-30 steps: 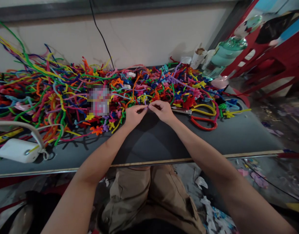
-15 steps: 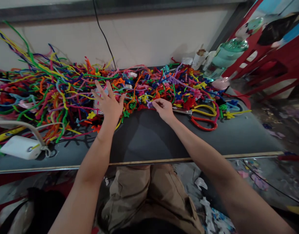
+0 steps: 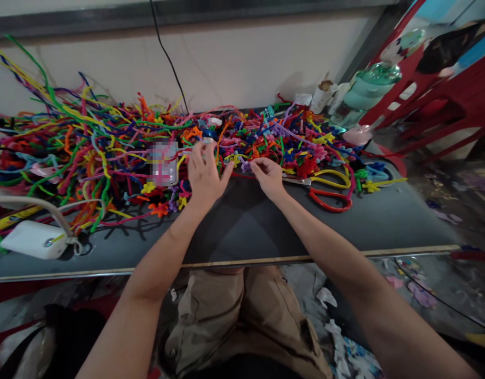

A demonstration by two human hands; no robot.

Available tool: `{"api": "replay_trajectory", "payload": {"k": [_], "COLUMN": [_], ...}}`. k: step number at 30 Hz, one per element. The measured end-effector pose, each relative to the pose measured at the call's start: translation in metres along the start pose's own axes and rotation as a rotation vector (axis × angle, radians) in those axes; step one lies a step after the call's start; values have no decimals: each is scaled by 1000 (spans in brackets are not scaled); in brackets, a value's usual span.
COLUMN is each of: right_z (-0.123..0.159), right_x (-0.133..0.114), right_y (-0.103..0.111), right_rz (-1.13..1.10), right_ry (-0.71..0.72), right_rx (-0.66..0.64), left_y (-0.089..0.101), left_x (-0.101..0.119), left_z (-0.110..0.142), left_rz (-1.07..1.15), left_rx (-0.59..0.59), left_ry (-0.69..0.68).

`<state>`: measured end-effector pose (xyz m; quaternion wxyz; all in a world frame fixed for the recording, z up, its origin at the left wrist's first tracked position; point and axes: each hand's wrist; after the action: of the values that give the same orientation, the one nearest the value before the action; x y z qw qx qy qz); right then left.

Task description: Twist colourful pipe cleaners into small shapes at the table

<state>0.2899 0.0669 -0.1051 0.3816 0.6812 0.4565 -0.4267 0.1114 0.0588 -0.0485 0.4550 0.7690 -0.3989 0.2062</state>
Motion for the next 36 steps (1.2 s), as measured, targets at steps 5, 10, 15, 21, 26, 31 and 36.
{"api": "replay_trajectory", "payload": {"k": [5,10,15,21,26,31,36], "right_z": [10,17,17,14,13,14,13], "right_x": [-10,-15,-16,-16,-15,-16,-16], "right_y": [-4,-7,-7,-6,-6,-7,-5], "right_rz": [19,-8,-5,15,14,6,-9], "right_ry": [18,6,-6,-25,-20,-4,17], "right_rx": [14,-48,-73,-39,-64,-94,-191], "left_y": [-37,-45,-40,-40,-39,-38,-38], "left_x": [-11,-17,-12,-15,-15,-14,-15], "left_z": [15,16,16,16,17,16,16], "left_rz": [387,591,634,586,534,493,443], "left_rx": [-193,-155,-59,-66,-75,-73,-76], "left_ry": [133,200,245,238,182,119,79]}}
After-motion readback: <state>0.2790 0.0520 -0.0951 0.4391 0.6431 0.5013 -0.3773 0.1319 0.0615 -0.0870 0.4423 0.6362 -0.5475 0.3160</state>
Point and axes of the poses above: each hand's wrist, its own z-axis away from the middle knuckle, its own y-axis out of the back of the hand, x = y × z, and after that the axes turned 9 degrees about z, right-handed
